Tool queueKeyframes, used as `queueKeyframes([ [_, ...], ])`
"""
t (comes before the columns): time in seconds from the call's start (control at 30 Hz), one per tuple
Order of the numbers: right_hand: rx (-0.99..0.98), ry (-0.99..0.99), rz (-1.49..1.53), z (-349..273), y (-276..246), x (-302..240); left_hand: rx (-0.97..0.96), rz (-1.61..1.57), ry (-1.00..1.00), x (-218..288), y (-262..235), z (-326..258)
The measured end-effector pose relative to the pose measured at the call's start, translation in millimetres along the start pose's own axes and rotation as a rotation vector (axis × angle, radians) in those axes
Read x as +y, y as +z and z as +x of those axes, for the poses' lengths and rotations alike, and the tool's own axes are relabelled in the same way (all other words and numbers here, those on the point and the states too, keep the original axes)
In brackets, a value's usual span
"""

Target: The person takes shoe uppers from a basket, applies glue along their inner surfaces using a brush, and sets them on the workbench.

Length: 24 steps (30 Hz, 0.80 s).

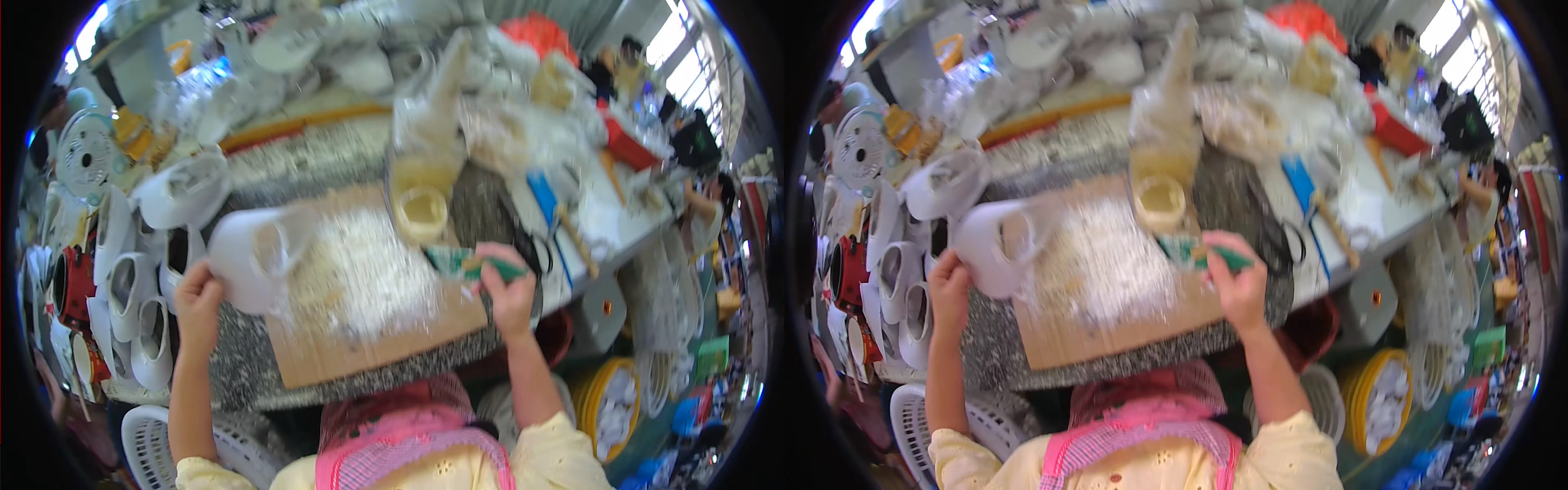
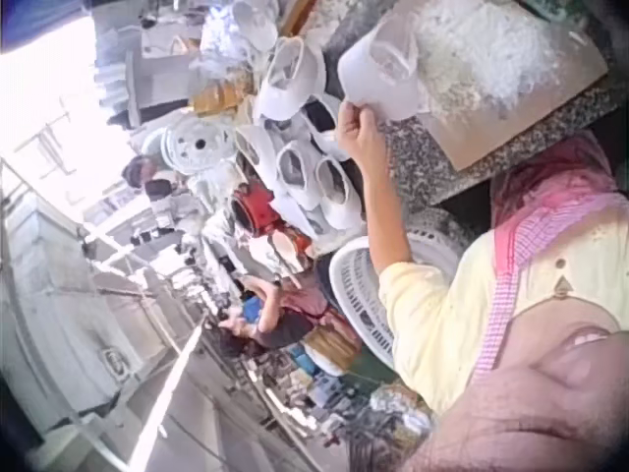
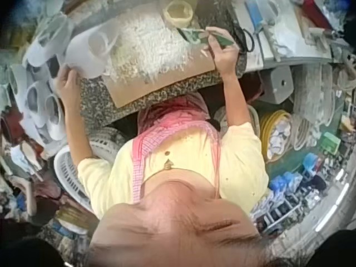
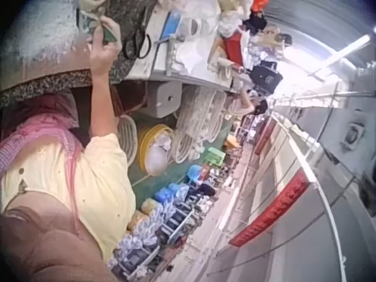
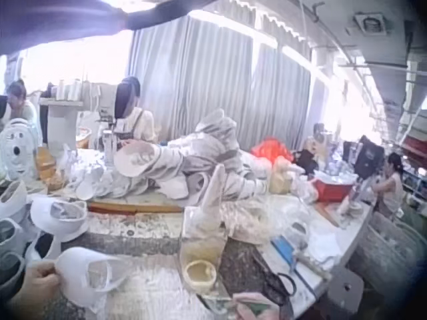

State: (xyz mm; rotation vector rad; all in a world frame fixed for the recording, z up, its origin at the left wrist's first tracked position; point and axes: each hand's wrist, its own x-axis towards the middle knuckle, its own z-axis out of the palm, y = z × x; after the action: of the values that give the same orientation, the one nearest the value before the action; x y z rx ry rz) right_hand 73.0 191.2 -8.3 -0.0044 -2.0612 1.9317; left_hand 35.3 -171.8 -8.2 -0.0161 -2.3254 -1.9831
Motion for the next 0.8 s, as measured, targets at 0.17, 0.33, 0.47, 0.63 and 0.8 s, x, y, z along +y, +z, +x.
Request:
queueKeyframes([
  [0.17,-0.002,-0.125,-0.194,27.7,-1.7,-5.7,0.089,0.086,0.105,25.0,6.8,-0.8],
  [0.33,0.057,-0.450,-0.487,61.0,24.7,35.1,0.097,0.470,0.420,65.1,28.3,-23.1],
  [0.47,-0.011,-0.438,-0.479,67.3,20.6,0.0,0.006,0.637,0.478,72.3,41.4,-27.6],
  [0.63,-0.499,-0.688,-0.518,62.2,-14.4,12.3,-0.109,0.618,0.468,85.9,50.9,-21.9],
  [0.8,-0.100,-0.093,-0.224,48.2,-42.0,7.2,-0.255,0.613,0.233,97.3,73.9,8.8],
])
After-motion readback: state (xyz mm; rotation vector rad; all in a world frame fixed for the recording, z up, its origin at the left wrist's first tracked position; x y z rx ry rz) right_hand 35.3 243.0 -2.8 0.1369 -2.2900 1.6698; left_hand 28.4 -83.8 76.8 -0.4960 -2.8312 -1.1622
